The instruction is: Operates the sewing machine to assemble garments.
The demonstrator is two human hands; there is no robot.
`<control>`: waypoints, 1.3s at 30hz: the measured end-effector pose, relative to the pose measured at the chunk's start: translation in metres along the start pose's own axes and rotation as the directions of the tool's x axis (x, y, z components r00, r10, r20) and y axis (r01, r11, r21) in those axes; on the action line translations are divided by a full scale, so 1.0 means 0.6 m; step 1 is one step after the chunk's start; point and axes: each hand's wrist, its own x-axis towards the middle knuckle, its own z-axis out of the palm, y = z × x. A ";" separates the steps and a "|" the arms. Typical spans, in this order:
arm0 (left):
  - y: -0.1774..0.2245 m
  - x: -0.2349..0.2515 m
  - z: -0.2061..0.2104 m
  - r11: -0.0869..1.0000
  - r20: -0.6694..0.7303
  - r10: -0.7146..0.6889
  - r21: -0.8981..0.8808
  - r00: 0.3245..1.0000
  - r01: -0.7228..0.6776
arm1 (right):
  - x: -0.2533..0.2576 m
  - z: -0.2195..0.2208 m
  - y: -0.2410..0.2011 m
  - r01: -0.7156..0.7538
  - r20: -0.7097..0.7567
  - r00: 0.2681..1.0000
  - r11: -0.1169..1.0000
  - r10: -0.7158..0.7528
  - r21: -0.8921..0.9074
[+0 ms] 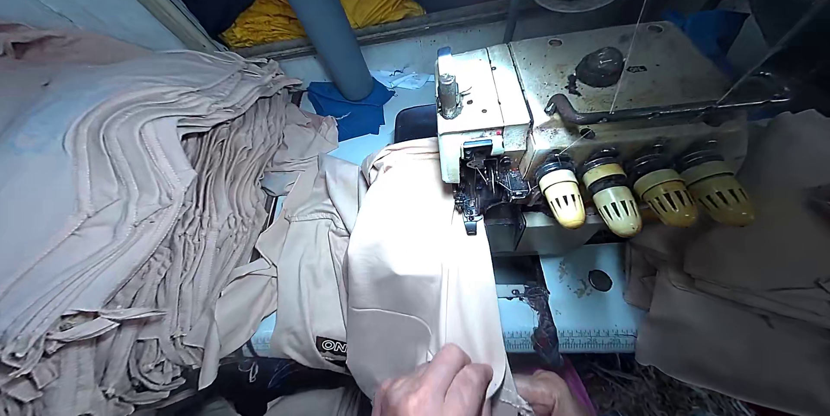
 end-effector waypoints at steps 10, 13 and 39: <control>-0.044 0.116 -0.007 0.941 -0.266 0.130 0.336 0.955 -0.034 | 0.115 -0.003 -0.032 0.107 -0.311 0.947 0.992 -0.083 0.060; -0.047 0.113 -0.009 0.935 -0.282 0.144 0.354 0.948 -0.037 | 0.123 0.008 -0.040 0.097 -0.357 0.933 0.988 -0.050 0.116; -0.056 0.058 -0.042 0.996 -0.251 -0.021 0.074 0.968 0.041 | 0.131 0.014 -0.042 0.043 -0.344 0.937 0.953 0.066 0.301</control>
